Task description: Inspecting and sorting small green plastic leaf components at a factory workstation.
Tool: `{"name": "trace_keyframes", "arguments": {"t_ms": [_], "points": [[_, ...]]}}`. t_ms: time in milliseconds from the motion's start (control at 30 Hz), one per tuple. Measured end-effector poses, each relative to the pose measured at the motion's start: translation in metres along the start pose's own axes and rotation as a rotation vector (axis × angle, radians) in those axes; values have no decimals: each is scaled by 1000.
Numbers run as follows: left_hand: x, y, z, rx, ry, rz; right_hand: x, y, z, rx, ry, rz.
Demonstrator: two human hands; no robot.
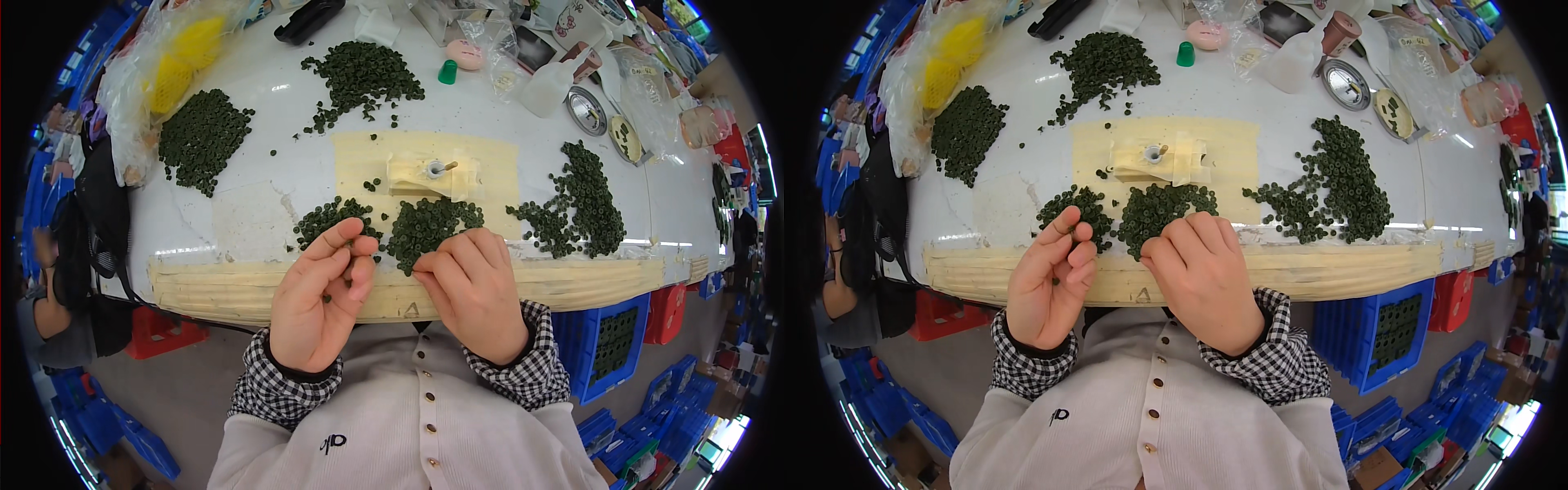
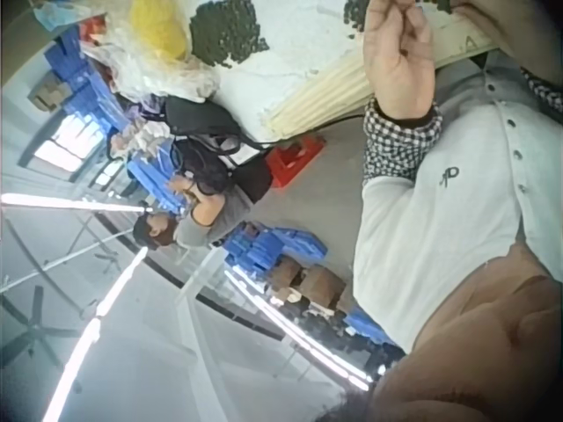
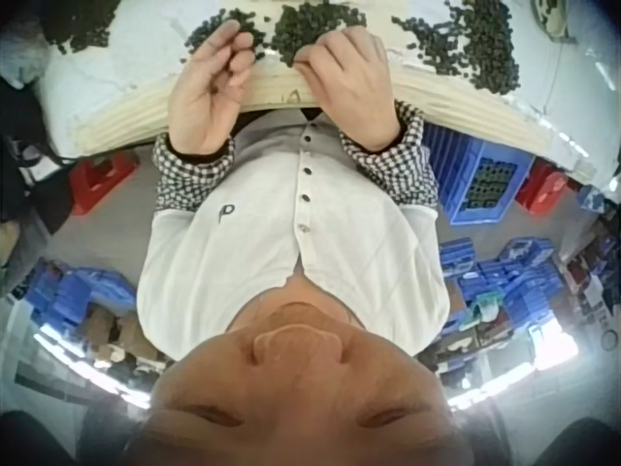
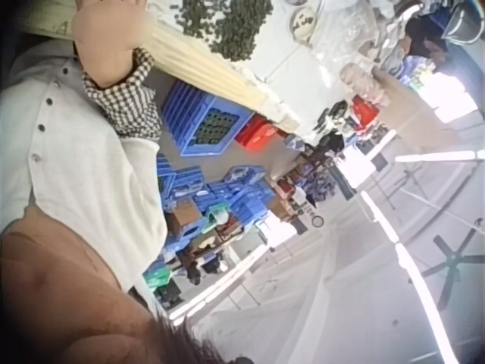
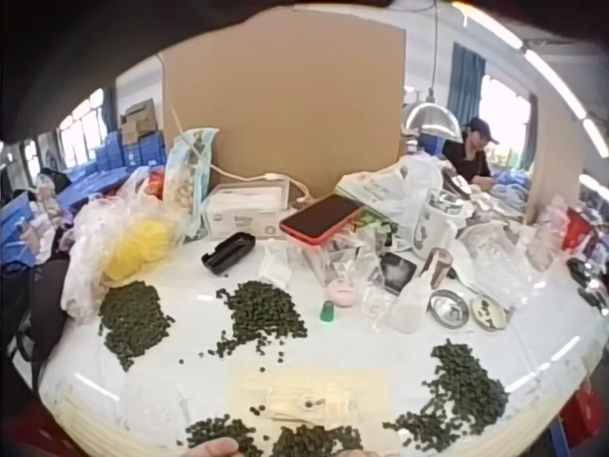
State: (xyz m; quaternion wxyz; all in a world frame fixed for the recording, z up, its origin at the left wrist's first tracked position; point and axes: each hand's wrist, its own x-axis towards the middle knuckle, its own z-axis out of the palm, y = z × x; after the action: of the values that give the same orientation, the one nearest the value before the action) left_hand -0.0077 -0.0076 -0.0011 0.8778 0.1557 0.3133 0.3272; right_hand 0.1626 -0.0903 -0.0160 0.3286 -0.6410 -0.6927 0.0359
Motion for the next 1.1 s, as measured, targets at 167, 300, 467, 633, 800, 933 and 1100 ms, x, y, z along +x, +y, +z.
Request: {"name": "trace_keyframes", "arguments": {"t_ms": [167,300,467,633,800,933,1100], "points": [[4,-1,-4,47,-34,83,-1,2,2,1,50,29],[6,11,-14,121,-50,192,-8,6,0,106,116,41],[2,3,0,85,124,202,-7,9,1,69,157,3],[1,-6,2,65,-136,-61,-8,7,-1,115,165,62],[12,-19,-7,121,-371,-209,-4,9,-4,118,178,45],[8,-25,4,226,-181,-139,-5,9,-2,117,203,70],[8,-22,5,153,-149,-171,-6,4,-5,223,220,214]]}}
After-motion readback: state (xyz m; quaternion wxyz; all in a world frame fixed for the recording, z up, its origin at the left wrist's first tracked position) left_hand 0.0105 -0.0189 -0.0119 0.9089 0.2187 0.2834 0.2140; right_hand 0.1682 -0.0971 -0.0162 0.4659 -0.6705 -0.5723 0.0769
